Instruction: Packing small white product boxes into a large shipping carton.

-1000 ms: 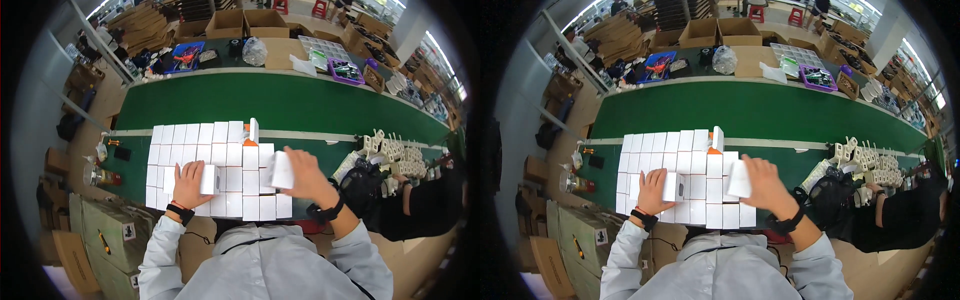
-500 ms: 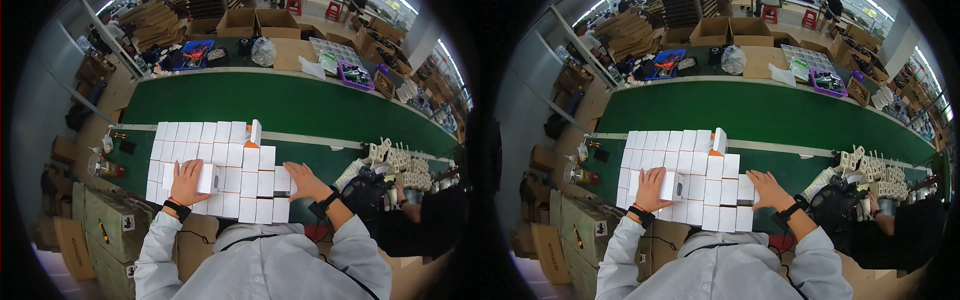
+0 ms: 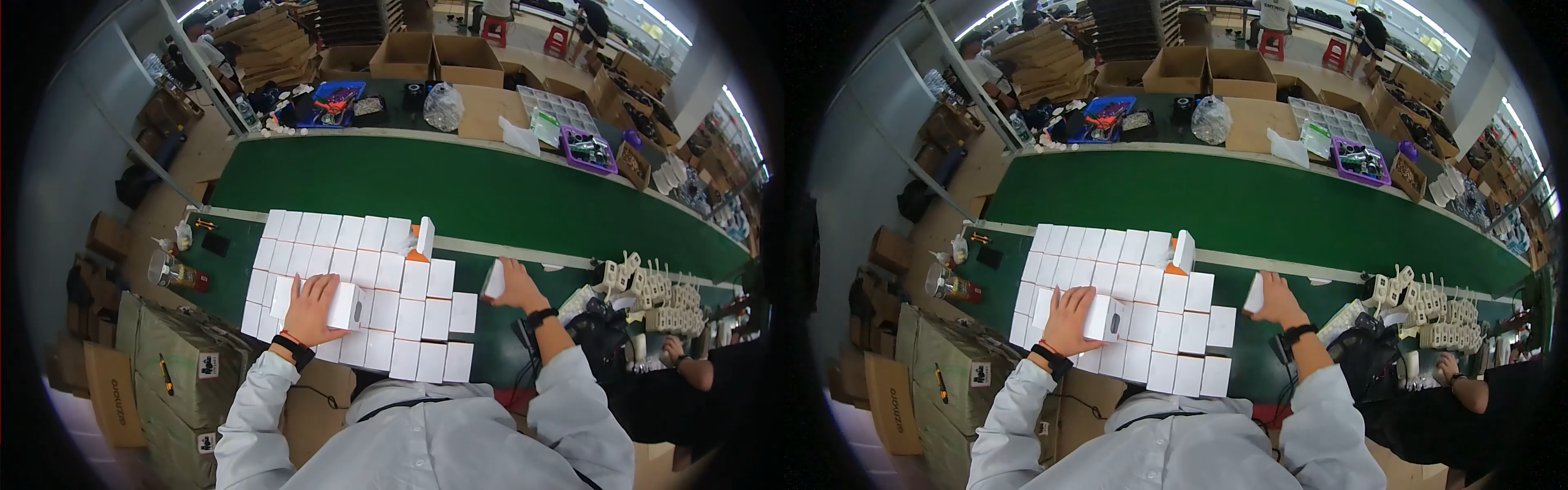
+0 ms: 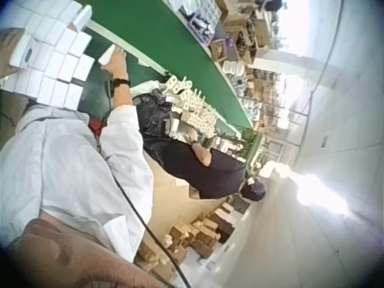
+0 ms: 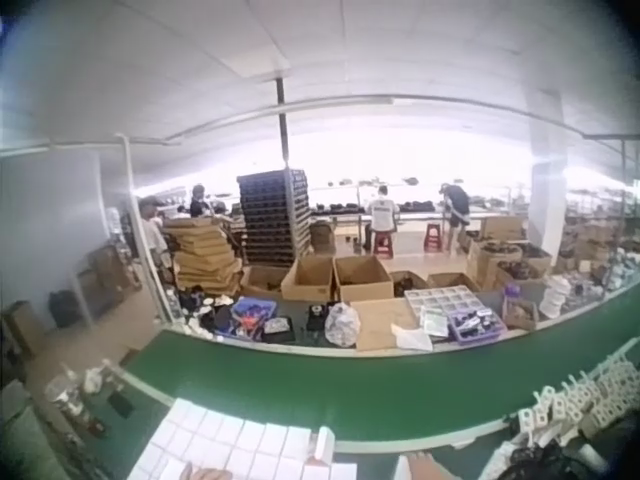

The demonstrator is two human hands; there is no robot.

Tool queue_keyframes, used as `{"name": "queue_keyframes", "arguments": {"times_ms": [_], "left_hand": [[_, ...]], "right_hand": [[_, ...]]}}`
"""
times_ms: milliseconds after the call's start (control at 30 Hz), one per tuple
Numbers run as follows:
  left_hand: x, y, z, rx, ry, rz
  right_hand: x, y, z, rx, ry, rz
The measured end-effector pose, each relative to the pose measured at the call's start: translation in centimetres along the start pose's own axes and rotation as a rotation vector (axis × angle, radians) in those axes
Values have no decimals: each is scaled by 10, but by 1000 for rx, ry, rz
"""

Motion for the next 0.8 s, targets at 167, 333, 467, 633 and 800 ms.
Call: {"name": "queue_keyframes", "arguments": {"times_ms": [167, 333, 467, 633, 800], "left_hand": [[3, 0, -9, 3, -44, 11], [-1, -1, -3, 8, -21, 15], [-1, 0, -2, 6, -29, 26], [-2, -2, -2, 6, -38, 26], [-22, 16, 9, -77, -38, 13]], "right_hand": [[17, -14, -57, -81, -25, -454], [-29, -36, -55, -203, 120, -324], [-38, -42, -41, -207, 68, -341], [-32, -32, -34, 58, 0, -372], [-96, -6, -12, 332, 207, -331]]}}
Point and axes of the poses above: each hand's wrist, its own z-axis away from the middle knuckle, its own y-axis out of the back of the hand, x = y × z, the point moved 3 cm from there along -z, towards the middle knuckle, and after that the axes turned 5 degrees about -z, right-handed, at the moved point
